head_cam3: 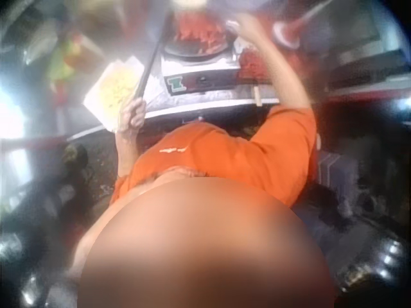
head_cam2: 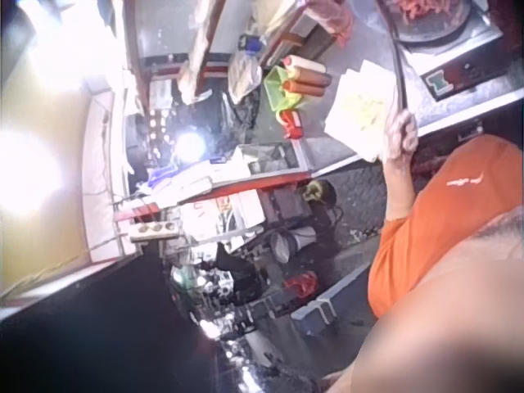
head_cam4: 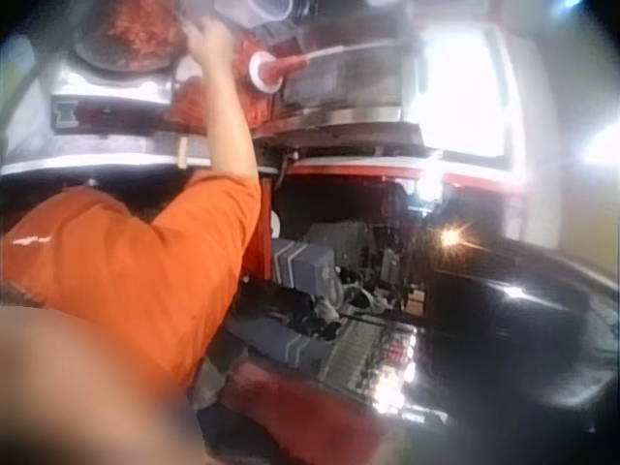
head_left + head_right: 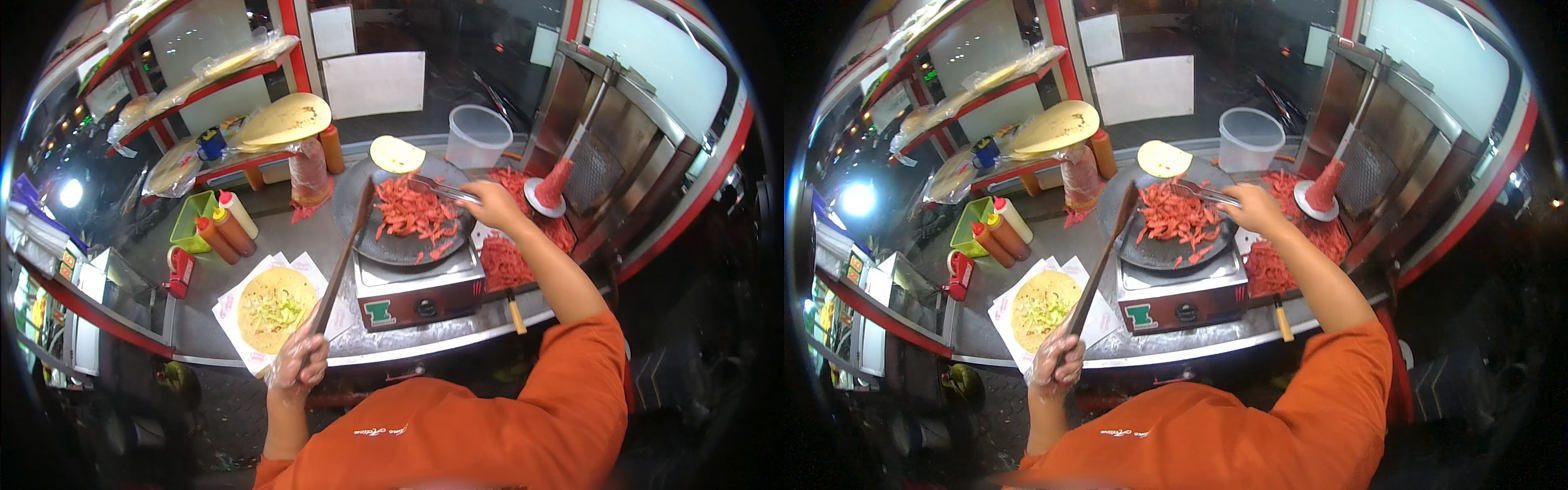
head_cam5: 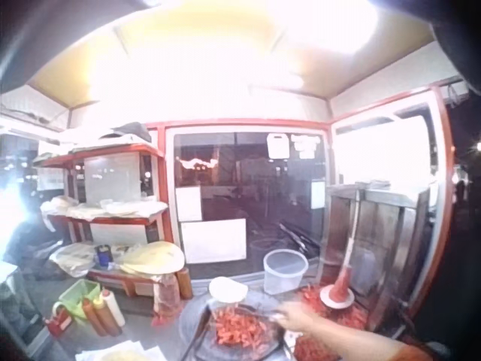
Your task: The person cooks shredded meat on a flat griddle and places it onto a tortilla with shredded cabbage. They add sauces from squeeze bottles, place a second tortilla on top, and wrap the assembled taco in paper.
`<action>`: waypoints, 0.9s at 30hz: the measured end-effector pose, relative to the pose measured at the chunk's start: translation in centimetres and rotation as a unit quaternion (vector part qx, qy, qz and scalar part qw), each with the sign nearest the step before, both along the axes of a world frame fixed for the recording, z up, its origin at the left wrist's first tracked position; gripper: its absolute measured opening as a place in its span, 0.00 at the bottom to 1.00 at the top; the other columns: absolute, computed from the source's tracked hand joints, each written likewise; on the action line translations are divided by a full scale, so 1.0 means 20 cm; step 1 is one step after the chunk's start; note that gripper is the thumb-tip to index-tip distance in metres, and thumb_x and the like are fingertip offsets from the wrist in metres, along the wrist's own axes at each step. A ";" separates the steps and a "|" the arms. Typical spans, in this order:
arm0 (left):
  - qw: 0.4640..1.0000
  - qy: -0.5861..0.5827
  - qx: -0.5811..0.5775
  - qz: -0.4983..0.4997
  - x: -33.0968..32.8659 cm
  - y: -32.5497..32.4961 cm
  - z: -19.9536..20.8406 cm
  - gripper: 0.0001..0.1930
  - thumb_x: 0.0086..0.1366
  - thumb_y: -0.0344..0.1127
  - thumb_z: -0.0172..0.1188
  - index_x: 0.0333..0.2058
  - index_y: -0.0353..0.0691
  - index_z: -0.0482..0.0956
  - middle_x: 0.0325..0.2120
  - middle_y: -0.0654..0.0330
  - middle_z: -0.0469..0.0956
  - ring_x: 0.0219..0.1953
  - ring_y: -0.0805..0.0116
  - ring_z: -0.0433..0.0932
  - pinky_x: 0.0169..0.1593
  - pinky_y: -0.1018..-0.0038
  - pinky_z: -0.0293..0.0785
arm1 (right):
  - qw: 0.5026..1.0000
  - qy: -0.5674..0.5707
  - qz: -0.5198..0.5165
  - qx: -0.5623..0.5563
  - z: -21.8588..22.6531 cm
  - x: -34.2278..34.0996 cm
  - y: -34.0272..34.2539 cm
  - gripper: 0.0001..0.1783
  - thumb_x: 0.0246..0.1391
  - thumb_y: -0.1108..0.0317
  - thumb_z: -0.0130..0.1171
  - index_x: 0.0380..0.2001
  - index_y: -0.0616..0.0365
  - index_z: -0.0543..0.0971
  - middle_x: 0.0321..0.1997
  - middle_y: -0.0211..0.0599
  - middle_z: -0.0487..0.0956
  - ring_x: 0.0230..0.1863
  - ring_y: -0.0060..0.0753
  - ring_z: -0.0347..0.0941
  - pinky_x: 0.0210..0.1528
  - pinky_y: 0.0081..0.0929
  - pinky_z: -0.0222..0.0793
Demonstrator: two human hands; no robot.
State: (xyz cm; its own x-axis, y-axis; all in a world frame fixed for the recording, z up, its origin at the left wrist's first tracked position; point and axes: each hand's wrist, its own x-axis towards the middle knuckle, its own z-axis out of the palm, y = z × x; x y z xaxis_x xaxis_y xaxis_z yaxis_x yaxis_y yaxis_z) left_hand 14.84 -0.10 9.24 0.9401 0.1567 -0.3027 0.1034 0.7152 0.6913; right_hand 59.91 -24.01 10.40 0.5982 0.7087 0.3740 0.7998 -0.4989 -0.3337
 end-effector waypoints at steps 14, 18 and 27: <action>0.990 0.007 -0.041 0.137 0.23 -0.46 0.06 0.28 0.72 0.31 0.50 0.68 0.50 0.56 0.21 0.66 0.63 0.09 0.83 0.56 0.11 0.86 0.56 | 0.995 0.018 0.079 -0.050 0.32 0.05 0.19 0.18 0.57 0.53 0.64 0.35 0.59 0.85 0.28 0.42 0.81 0.33 0.45 0.80 0.37 0.41 0.74; 0.983 -0.026 -0.033 0.180 0.11 -0.42 0.05 0.28 0.72 0.30 0.49 0.69 0.50 0.55 0.21 0.65 0.62 0.08 0.81 0.57 0.10 0.84 0.56 | 0.984 -0.108 0.107 -0.096 0.38 -0.01 0.08 0.19 0.53 0.55 0.66 0.45 0.53 0.84 0.39 0.44 0.82 0.45 0.51 0.79 0.48 0.45 0.74; 0.997 0.002 -0.032 0.064 0.06 -0.50 -0.06 0.37 0.71 0.32 0.51 0.74 0.61 0.46 0.22 0.65 0.62 0.11 0.82 0.55 0.14 0.85 0.53 | 0.940 0.242 -0.091 -0.222 0.54 -0.01 -0.27 0.24 0.62 0.51 0.60 0.27 0.65 0.83 0.22 0.44 0.81 0.24 0.35 0.80 0.26 0.39 0.73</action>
